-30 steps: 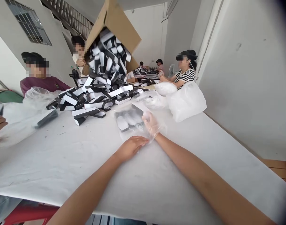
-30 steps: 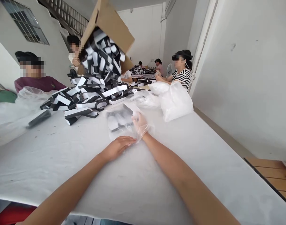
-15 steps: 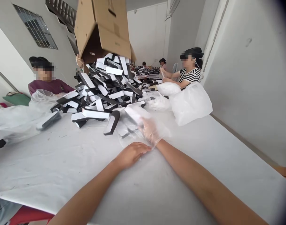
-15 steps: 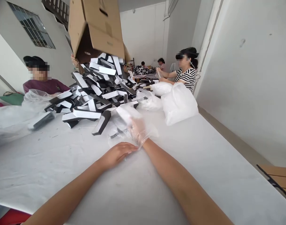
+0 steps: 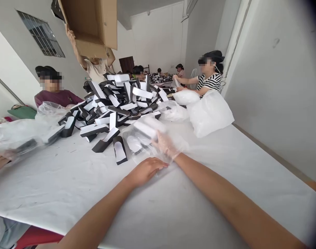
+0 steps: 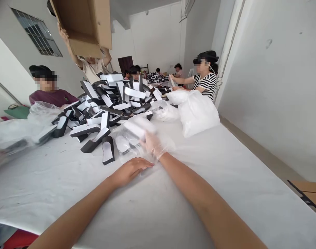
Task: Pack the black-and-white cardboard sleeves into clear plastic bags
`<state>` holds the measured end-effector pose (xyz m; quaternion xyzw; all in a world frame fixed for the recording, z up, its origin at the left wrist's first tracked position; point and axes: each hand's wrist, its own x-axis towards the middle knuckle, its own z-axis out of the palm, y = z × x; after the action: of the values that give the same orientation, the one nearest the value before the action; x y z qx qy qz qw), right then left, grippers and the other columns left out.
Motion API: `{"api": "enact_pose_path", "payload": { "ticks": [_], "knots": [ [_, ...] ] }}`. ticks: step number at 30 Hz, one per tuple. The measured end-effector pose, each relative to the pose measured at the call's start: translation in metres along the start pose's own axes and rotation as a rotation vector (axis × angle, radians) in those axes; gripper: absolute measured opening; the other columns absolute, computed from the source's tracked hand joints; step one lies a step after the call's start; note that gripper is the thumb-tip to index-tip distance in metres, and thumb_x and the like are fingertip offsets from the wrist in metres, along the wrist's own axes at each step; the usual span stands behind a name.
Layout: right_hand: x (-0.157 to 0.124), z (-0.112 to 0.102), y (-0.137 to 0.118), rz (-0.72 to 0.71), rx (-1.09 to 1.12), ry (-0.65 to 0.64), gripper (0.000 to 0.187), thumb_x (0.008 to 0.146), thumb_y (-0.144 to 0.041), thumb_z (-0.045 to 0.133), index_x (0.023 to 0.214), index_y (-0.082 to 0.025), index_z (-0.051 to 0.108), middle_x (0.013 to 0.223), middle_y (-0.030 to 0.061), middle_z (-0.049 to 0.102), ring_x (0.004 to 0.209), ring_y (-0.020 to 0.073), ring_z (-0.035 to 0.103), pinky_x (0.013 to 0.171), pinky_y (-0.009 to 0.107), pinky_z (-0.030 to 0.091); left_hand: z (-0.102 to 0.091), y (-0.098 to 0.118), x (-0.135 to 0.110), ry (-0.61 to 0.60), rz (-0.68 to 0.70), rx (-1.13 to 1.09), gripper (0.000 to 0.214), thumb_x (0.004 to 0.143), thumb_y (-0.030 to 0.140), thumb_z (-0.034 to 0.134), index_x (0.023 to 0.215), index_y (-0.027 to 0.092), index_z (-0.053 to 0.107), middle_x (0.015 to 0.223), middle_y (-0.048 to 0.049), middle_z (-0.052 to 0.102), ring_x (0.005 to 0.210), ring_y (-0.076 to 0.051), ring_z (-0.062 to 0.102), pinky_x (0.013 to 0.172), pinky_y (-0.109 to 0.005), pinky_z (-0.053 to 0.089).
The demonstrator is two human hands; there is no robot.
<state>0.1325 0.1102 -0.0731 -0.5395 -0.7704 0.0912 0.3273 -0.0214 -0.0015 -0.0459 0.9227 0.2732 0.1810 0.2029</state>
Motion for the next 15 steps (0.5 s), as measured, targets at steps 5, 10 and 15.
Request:
{"api": "enact_pose_path", "payload": {
  "ticks": [5,10,15],
  "knots": [
    [-0.01,-0.023,0.002,0.036,-0.109,-0.01,0.03,0.088,-0.041,0.054,0.108,-0.018,0.052,0.074,0.0045,0.063,0.061,0.0198,0.056,0.054,0.031,0.033,0.003,0.001,-0.001,-0.014,0.005,0.02,0.036,0.101,0.024,0.035,0.126,0.025,0.062,0.118,-0.0049,0.068,0.109,-0.02,0.06,0.094,-0.036,0.047],
    [-0.022,-0.031,0.017,0.197,-0.144,0.06,0.039,0.086,-0.053,0.053,0.107,-0.02,0.05,0.077,0.0029,0.061,0.061,0.0182,0.054,0.053,0.028,0.03,0.007,0.004,0.0,-0.042,0.068,-0.055,0.034,0.101,0.023,0.036,0.123,0.025,0.063,0.117,-0.0042,0.069,0.11,-0.02,0.061,0.095,-0.035,0.046],
    [-0.025,-0.027,0.026,0.268,0.017,0.187,0.041,0.09,-0.061,0.042,0.103,-0.022,0.049,0.083,0.002,0.061,0.072,0.0188,0.056,0.062,0.029,0.036,0.008,0.007,-0.001,-0.035,0.061,-0.07,0.034,0.102,0.024,0.035,0.122,0.025,0.062,0.117,-0.0036,0.069,0.11,-0.019,0.06,0.095,-0.033,0.046]
  ]
}}
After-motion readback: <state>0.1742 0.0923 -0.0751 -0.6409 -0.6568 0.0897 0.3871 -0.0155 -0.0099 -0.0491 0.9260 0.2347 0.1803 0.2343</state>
